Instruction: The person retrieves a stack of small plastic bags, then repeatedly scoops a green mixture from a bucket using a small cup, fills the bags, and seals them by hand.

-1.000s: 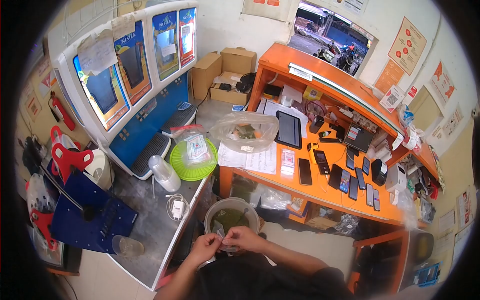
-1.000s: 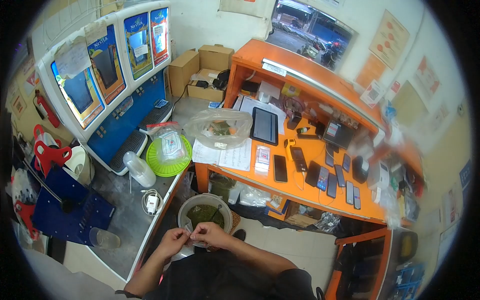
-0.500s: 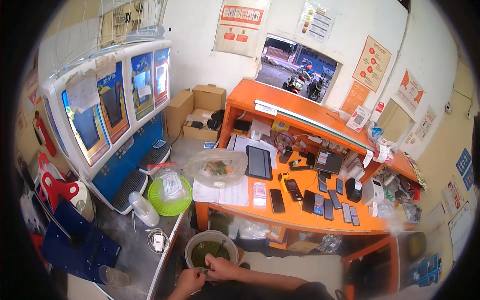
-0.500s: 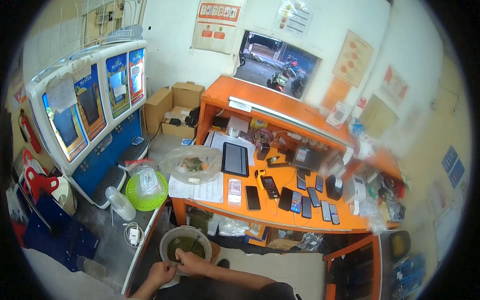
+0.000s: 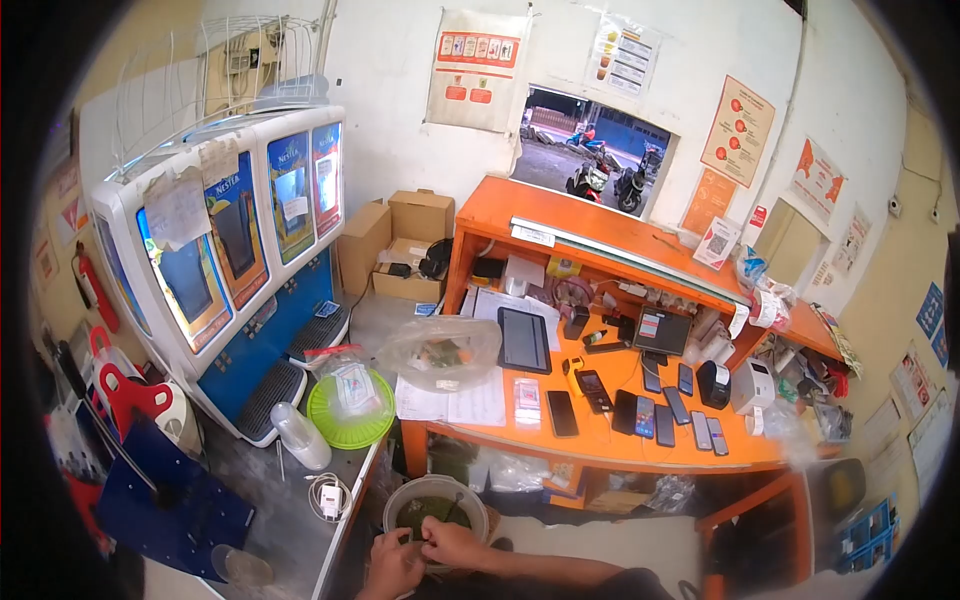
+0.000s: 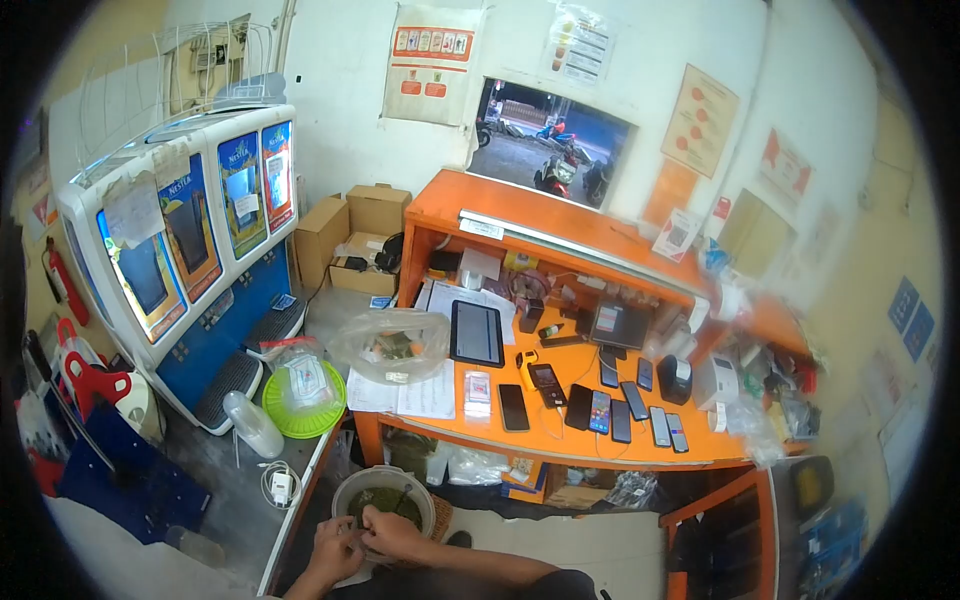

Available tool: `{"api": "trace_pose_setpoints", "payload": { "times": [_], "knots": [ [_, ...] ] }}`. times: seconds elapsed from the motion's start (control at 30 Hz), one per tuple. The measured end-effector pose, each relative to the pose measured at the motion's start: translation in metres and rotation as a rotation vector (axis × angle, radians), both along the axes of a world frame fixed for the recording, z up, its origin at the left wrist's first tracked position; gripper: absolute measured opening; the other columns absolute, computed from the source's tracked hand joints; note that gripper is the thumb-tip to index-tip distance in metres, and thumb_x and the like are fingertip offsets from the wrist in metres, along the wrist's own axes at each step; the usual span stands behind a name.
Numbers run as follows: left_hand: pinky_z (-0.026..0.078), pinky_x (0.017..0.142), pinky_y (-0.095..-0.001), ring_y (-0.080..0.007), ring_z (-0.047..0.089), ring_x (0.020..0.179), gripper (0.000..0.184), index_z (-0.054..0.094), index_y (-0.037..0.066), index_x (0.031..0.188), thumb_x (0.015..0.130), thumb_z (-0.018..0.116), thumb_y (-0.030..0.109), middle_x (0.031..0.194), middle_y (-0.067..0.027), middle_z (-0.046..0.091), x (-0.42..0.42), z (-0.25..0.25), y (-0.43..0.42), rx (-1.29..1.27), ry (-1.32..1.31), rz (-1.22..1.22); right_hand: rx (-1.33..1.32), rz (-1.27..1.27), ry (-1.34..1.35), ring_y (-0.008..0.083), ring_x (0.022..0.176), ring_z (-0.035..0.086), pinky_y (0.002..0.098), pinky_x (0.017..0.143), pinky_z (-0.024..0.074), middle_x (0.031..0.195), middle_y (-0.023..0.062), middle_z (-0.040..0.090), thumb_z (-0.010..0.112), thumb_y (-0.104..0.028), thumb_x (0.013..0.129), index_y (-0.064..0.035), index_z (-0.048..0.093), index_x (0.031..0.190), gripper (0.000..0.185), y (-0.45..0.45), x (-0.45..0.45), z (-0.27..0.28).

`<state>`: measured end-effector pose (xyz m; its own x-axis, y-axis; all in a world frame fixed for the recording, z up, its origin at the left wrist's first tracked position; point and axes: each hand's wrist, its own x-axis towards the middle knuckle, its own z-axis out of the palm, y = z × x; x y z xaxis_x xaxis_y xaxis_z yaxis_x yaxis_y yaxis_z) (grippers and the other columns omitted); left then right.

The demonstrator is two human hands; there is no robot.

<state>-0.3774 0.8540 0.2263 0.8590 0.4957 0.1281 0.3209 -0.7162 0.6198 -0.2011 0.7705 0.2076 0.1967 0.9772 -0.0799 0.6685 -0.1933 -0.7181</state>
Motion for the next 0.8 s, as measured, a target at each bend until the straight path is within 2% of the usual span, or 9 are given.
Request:
{"api": "trace_pose_setpoints", "payload": {
  "times": [0.07, 0.1, 0.17, 0.23, 0.4, 0.5, 0.57, 0.73, 0.8],
  "knots": [
    [0.042, 0.101, -0.0516, -0.0372, 0.051, 0.121, 0.047, 0.068, 0.003, 0.109, 0.071, 0.082, 0.028, 0.128, -0.0169, 0.056, 0.000, 0.039, -0.006, 0.069, -0.010, -0.021, 0.078, -0.059, 0.341, 0.0194, 0.063, 0.061, 0.0368, 0.057, 0.0476, 0.072, 0.0075, 0.061, 0.072, -0.013, 0.083, -0.0056, 0.049, 0.098, 0.028, -0.001, 0.008, -0.017],
    [0.041, 0.101, -0.0528, -0.0355, 0.052, 0.121, 0.045, 0.069, 0.003, 0.104, 0.070, 0.083, 0.029, 0.131, -0.0150, 0.057, 0.000, 0.052, -0.008, 0.137, -0.021, -0.042, 0.077, -0.060, 0.341, 0.0194, 0.063, 0.061, 0.0368, 0.057, 0.0476, 0.072, 0.0075, 0.061, 0.072, -0.013, 0.083, -0.0056, 0.049, 0.098, 0.028, -0.001, 0.011, -0.017],
    [0.042, 0.100, -0.0521, -0.0354, 0.055, 0.117, 0.044, 0.069, 0.004, 0.101, 0.069, 0.084, 0.030, 0.123, -0.0155, 0.061, 0.005, 0.030, -0.006, 0.180, -0.059, -0.040, -0.187, -0.128, 0.823, 0.0116, 0.069, 0.058, 0.0322, 0.060, 0.0475, 0.074, 0.0056, 0.059, 0.072, -0.011, 0.085, -0.0041, 0.050, 0.095, 0.025, -0.001, 0.016, -0.018],
    [0.043, 0.099, -0.0514, -0.0353, 0.058, 0.114, 0.043, 0.068, 0.004, 0.097, 0.068, 0.085, 0.031, 0.116, -0.0160, 0.065, 0.008, 0.017, -0.003, 0.226, -0.099, -0.039, -0.083, -0.102, 0.654, 0.0118, 0.072, 0.059, 0.0316, 0.061, 0.0478, 0.077, 0.0057, 0.059, 0.071, -0.012, 0.087, -0.0047, 0.051, 0.095, 0.023, -0.005, 0.014, -0.020],
    [0.051, 0.080, -0.0469, -0.0415, 0.064, 0.090, 0.044, 0.063, 0.002, 0.092, 0.068, 0.085, 0.030, 0.084, -0.0211, 0.066, 0.012, 0.000, -0.004, -0.345, 0.120, 0.116, 0.291, 0.067, 0.092, 0.0119, 0.074, 0.058, 0.0287, 0.064, 0.0479, 0.081, 0.0042, 0.059, 0.068, -0.017, 0.093, -0.0062, 0.057, 0.102, 0.018, -0.016, 0.013, 0.003],
    [0.051, 0.072, -0.0466, -0.0414, 0.063, 0.086, 0.039, 0.060, 0.002, 0.089, 0.070, 0.083, 0.028, 0.083, -0.0208, 0.063, 0.011, 0.013, -0.006, -0.336, 0.074, 0.098, 0.309, 0.267, 0.358, 0.0111, 0.072, 0.056, 0.0270, 0.062, 0.0471, 0.088, 0.0014, 0.060, 0.063, -0.027, 0.100, -0.0082, 0.059, 0.118, 0.026, -0.016, 0.015, -0.009],
    [0.051, 0.071, -0.0472, -0.0415, 0.063, 0.084, 0.037, 0.060, 0.002, 0.088, 0.071, 0.082, 0.027, 0.083, -0.0203, 0.062, 0.009, -0.008, 0.000, -0.269, 0.001, 0.073, -0.321, 0.282, 0.851, 0.0104, 0.074, 0.056, 0.0262, 0.058, 0.0467, 0.102, 0.0010, 0.059, 0.053, -0.035, 0.105, -0.0127, 0.054, 0.134, 0.037, -0.018, 0.016, 0.036],
    [0.049, 0.071, -0.0495, -0.0424, 0.062, 0.083, 0.034, 0.059, 0.002, 0.089, 0.074, 0.077, 0.026, 0.083, -0.0197, 0.059, 0.001, -0.015, -0.003, -0.175, -0.071, 0.102, -0.392, 0.261, 0.892, 0.0106, 0.079, 0.056, 0.0235, 0.055, 0.0460, 0.117, -0.0001, 0.054, 0.045, -0.048, 0.105, -0.0190, 0.047, 0.140, 0.045, -0.013, 0.019, 0.022],
    [0.053, 0.081, -0.0494, -0.0435, 0.065, 0.091, 0.043, 0.059, 0.002, 0.102, 0.077, 0.073, 0.035, 0.098, -0.0245, 0.066, -0.008, -0.038, -0.003, -0.148, 0.101, 0.246, -0.507, 0.227, 0.877, 0.0110, 0.082, 0.058, 0.0241, 0.056, 0.0475, 0.119, -0.0003, 0.055, 0.044, -0.053, 0.104, -0.0206, 0.049, 0.136, 0.046, -0.004, 0.023, 0.029]
  ]
}}
